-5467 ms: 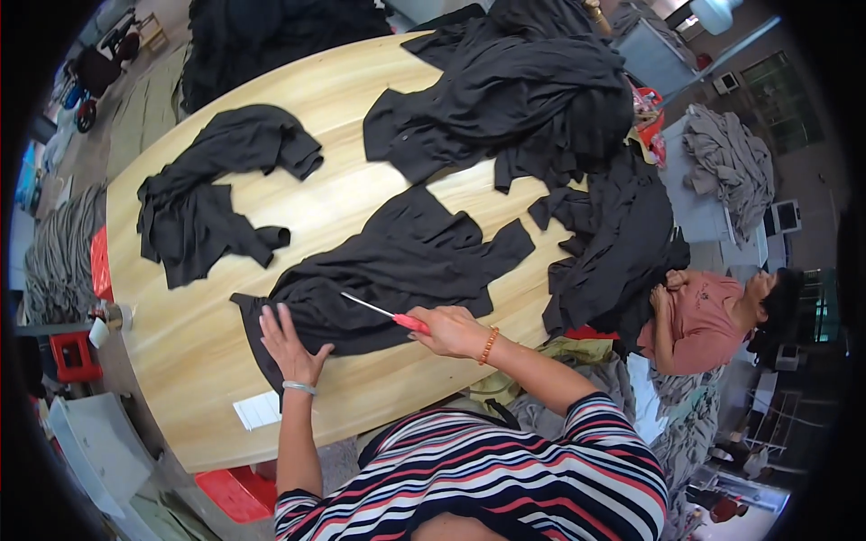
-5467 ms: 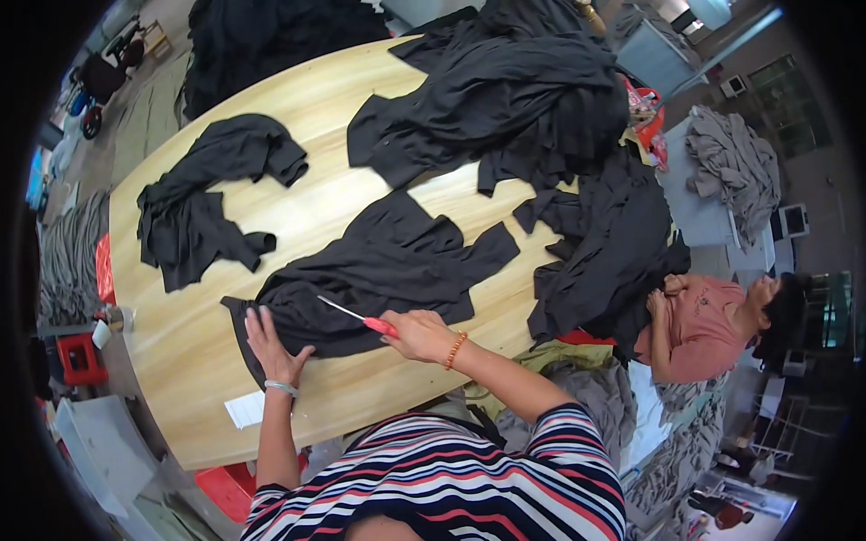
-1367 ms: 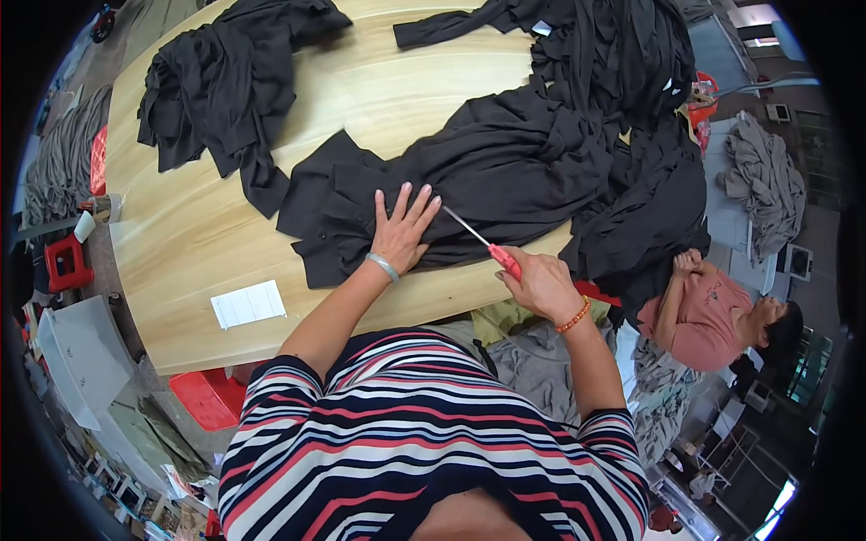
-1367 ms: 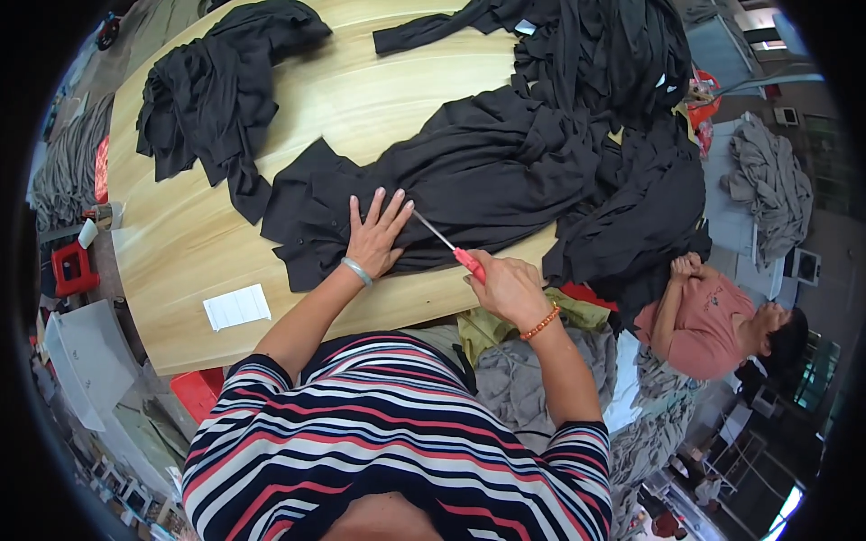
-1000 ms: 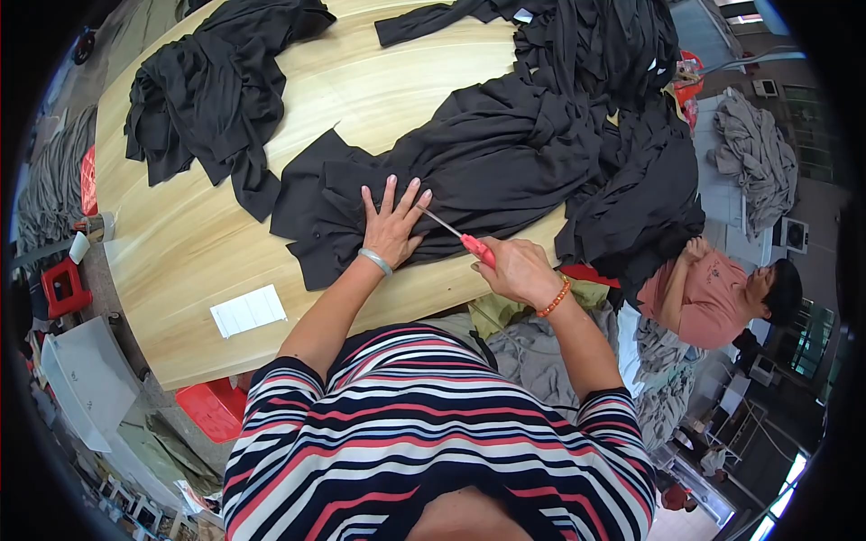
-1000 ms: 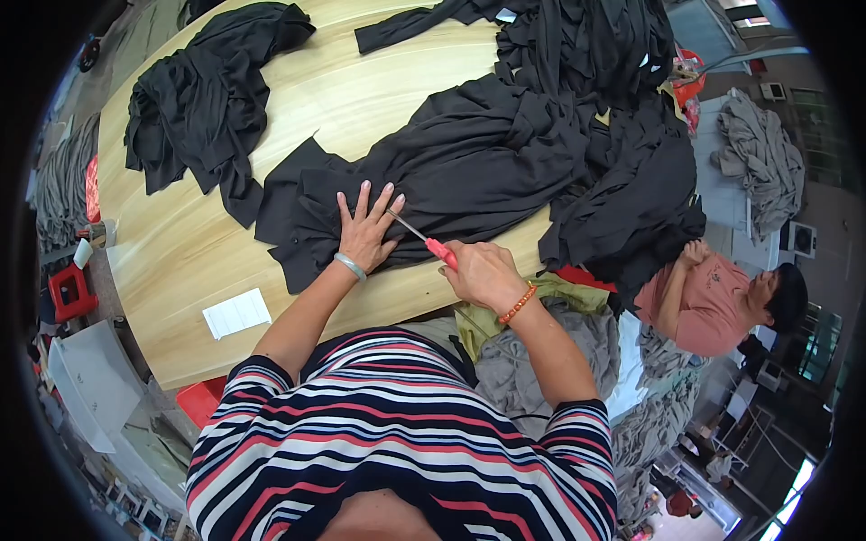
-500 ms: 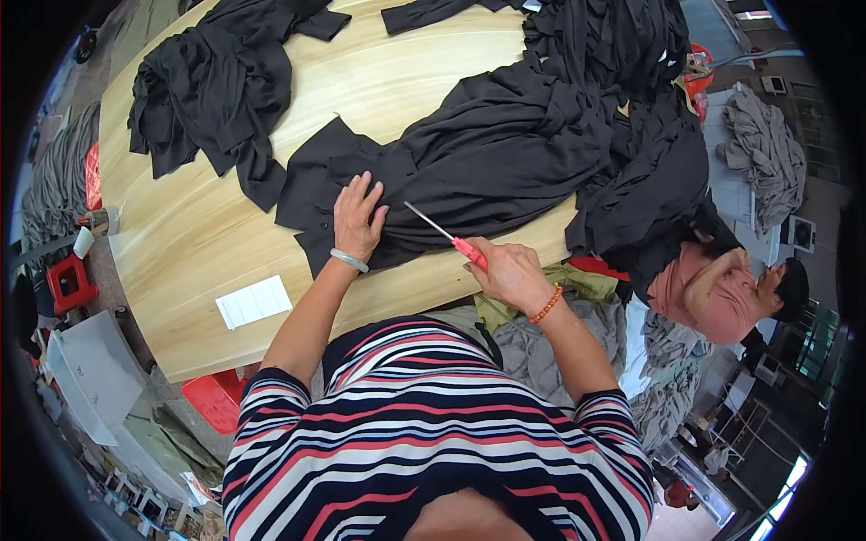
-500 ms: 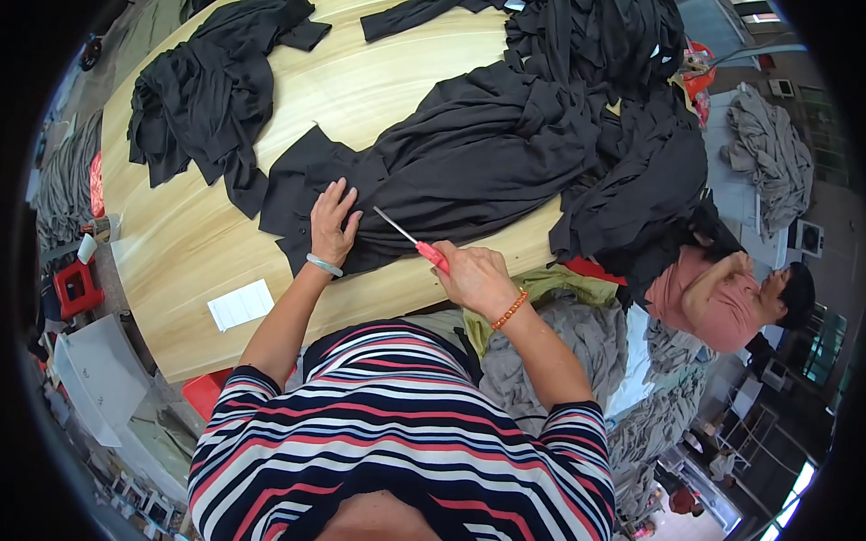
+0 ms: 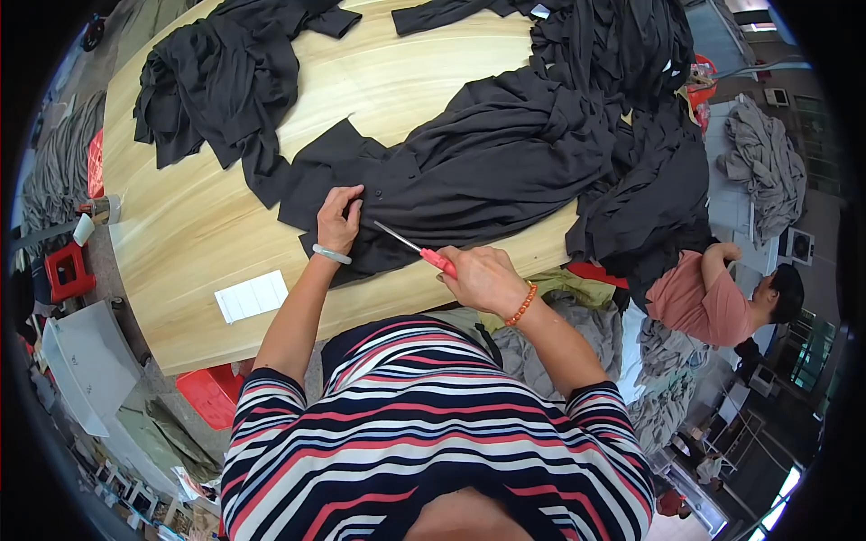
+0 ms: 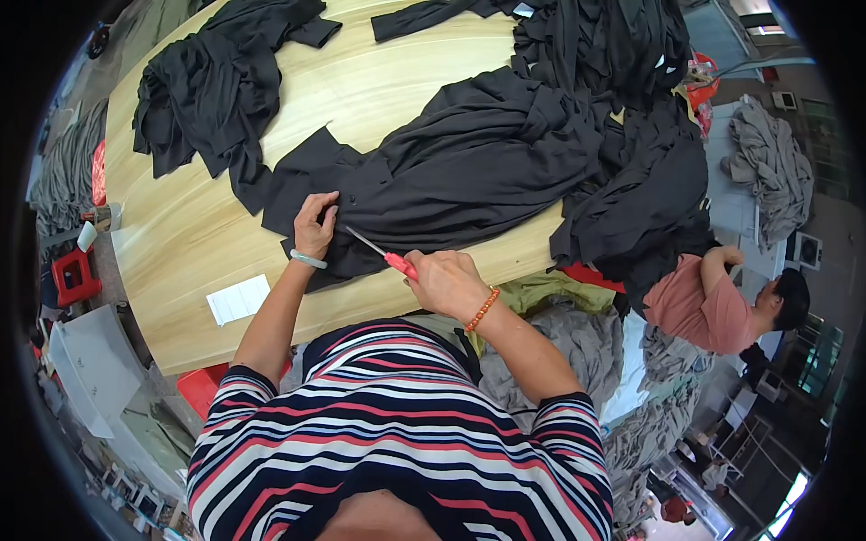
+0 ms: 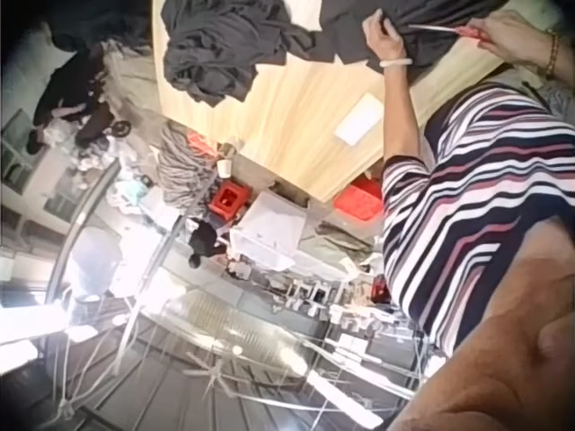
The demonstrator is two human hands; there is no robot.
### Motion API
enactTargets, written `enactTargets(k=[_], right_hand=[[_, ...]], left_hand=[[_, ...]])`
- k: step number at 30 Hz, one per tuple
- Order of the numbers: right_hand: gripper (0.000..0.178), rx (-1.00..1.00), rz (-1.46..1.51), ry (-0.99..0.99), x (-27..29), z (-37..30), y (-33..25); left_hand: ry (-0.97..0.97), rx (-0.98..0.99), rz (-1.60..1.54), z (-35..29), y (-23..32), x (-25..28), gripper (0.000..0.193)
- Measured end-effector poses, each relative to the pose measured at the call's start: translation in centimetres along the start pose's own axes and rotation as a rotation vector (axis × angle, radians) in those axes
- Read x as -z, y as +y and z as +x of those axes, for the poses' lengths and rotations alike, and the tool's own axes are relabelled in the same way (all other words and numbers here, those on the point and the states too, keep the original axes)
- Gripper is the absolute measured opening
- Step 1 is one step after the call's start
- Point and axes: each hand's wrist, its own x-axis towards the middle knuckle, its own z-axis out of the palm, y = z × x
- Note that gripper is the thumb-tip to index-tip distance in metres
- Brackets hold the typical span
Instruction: Trimming loose threads from black fabric garments using a pair of scissors.
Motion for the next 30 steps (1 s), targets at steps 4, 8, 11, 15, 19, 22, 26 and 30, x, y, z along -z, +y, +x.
enactTargets(k=[4,8,11,15,19,22,26,30], right_hand=[[0.026,0.04,0.025,-0.005,-0.8,0.1,-0.5],[0.025,0.079,0.019,-0.007,-1.1,0.0,-0.9],[0.023,0.042,0.023,0.041,-1.2,-0.4,-0.3],[0.02,0.02,0.034,0.131,-1.9,-0.7,0.1],[0.019,0.014,0.011,0.061,-1.7,-0.5,-0.6],[0.02,0.043,0.03,0.057,-1.3,-0.5,-1.4],[0.033,0.042,0.027,-0.009,-1.4,-0.1,-1.4],[0.029,0.043,0.033,0.01,-1.3,0.1,-1.2]], left_hand=[[0.059,0.194,-0.045,0.1,-0.2,-0.2,0.021],[0.037,0.425,-0.382,-0.1,-3.3,0.7,0.019],[-0.073,0.496,-0.539,0.1,-3.4,2.0,0.023],[-0.261,0.396,-0.264,-0.1,-0.4,3.7,0.029],[-0.304,0.415,-0.061,-0.6,-0.6,3.3,0.025],[-0.242,0.471,-0.223,-0.1,-1.8,3.4,0.014],[-0.29,0.646,-0.428,0.9,-2.2,3.9,0.01],[-0.339,0.614,-0.582,0.5,-1.8,3.9,0.008]])
